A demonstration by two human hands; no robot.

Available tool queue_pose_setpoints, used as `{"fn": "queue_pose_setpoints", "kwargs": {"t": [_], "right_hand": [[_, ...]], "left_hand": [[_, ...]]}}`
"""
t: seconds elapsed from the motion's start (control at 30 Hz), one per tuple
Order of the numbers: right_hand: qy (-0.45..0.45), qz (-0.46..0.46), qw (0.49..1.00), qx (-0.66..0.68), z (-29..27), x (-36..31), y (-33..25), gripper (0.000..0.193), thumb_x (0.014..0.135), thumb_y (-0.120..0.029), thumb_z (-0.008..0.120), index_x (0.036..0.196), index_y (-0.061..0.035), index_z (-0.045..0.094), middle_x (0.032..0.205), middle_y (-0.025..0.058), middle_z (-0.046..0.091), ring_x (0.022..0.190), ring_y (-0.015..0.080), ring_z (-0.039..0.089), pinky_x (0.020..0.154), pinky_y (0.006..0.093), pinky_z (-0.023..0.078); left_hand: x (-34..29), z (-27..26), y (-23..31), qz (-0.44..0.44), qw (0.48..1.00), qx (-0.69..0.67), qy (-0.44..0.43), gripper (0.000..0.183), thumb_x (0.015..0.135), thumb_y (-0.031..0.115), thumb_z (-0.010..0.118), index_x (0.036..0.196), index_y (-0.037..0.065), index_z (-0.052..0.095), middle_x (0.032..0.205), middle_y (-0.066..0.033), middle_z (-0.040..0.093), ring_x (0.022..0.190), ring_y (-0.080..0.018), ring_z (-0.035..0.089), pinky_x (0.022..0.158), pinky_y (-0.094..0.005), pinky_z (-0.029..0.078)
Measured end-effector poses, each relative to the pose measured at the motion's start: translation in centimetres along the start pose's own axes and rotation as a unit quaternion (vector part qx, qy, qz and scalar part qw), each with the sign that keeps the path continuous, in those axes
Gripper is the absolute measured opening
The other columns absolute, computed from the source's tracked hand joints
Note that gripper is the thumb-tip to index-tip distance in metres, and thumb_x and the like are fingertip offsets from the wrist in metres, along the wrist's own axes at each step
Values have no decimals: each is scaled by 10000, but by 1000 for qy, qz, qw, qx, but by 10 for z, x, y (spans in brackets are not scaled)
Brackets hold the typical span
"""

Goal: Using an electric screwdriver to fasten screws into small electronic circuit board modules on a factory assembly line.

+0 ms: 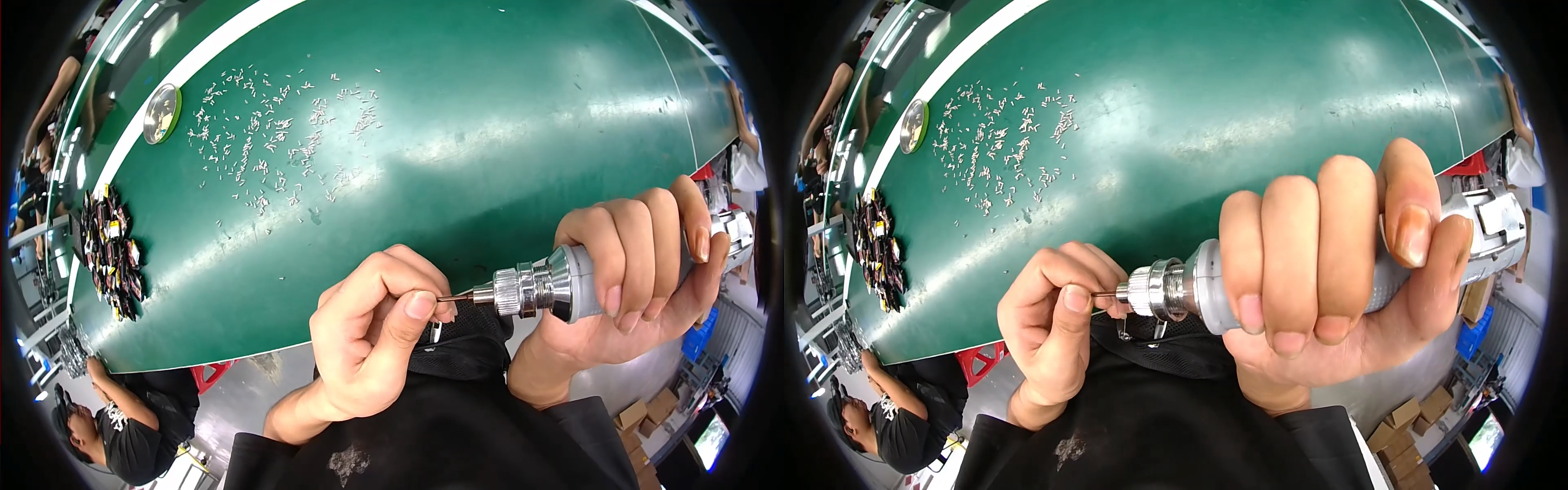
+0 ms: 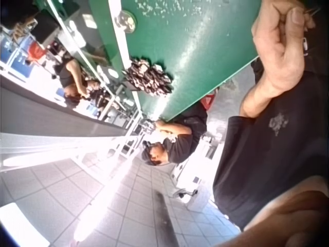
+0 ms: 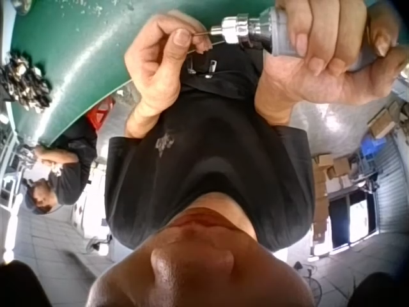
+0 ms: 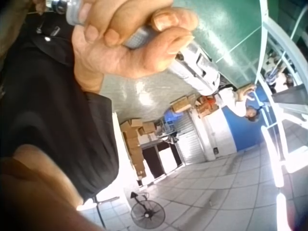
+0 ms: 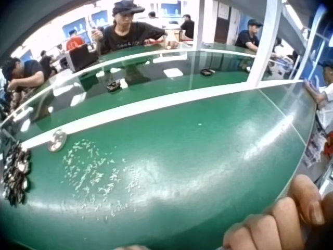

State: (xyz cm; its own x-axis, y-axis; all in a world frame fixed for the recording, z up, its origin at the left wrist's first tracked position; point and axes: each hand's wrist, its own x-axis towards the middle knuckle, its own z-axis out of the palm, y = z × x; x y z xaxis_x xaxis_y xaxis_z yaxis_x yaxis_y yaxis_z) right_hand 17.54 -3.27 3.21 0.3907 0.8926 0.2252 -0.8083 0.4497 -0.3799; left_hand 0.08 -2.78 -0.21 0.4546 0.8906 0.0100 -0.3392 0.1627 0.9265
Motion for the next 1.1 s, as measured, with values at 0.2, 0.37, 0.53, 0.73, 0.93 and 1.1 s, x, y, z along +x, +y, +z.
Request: {"fn": "queue_pose_setpoints", "kwargs": {"t": [0.2,0.37,0.53,0.73,0.93,1.1], "right_hand": [[-8,2,1000,1,-6,4,0,189,976,-227,467,875,-68,446,509,-8,403,397,102,408,464,271,396],[37,-4,999,2,-8,-1,1,192,1002,-214,431,863,-85,403,517,-14,378,408,90,382,470,265,370],[147,-22,989,0,-21,-9,3,189,985,-230,441,855,-100,400,507,-16,368,389,94,373,451,274,387],[187,-19,981,49,-44,-15,5,175,980,-213,451,857,-92,420,491,-15,363,386,96,359,432,271,384],[129,0,991,39,-52,-20,12,182,959,-205,478,833,-90,415,487,-9,354,382,98,348,438,280,385],[122,22,992,22,-56,-20,11,181,924,-221,514,820,-99,430,488,0,350,383,113,355,460,299,375]], "left_hand": [[8,1,-2,79,983,164,0,63,860,-72,582,809,-46,555,755,-122,600,633,-156,544,578,-256,446],[9,1,7,33,968,243,-59,133,913,48,572,832,-58,562,812,-150,606,658,-186,568,598,-289,477],[38,-11,31,161,868,466,-66,292,840,94,650,1096,-32,585,900,-148,632,784,-291,614,699,-363,496],[149,-79,81,103,741,660,62,271,905,133,583,1129,-13,543,890,-161,634,819,-292,626,694,-384,482],[277,-147,71,52,601,785,137,418,916,284,552,1173,-38,480,1053,-251,587,947,-403,611,831,-483,504],[319,-142,61,36,533,827,174,351,858,196,608,1075,-65,518,1028,-276,568,956,-403,610,783,-439,550]]}}
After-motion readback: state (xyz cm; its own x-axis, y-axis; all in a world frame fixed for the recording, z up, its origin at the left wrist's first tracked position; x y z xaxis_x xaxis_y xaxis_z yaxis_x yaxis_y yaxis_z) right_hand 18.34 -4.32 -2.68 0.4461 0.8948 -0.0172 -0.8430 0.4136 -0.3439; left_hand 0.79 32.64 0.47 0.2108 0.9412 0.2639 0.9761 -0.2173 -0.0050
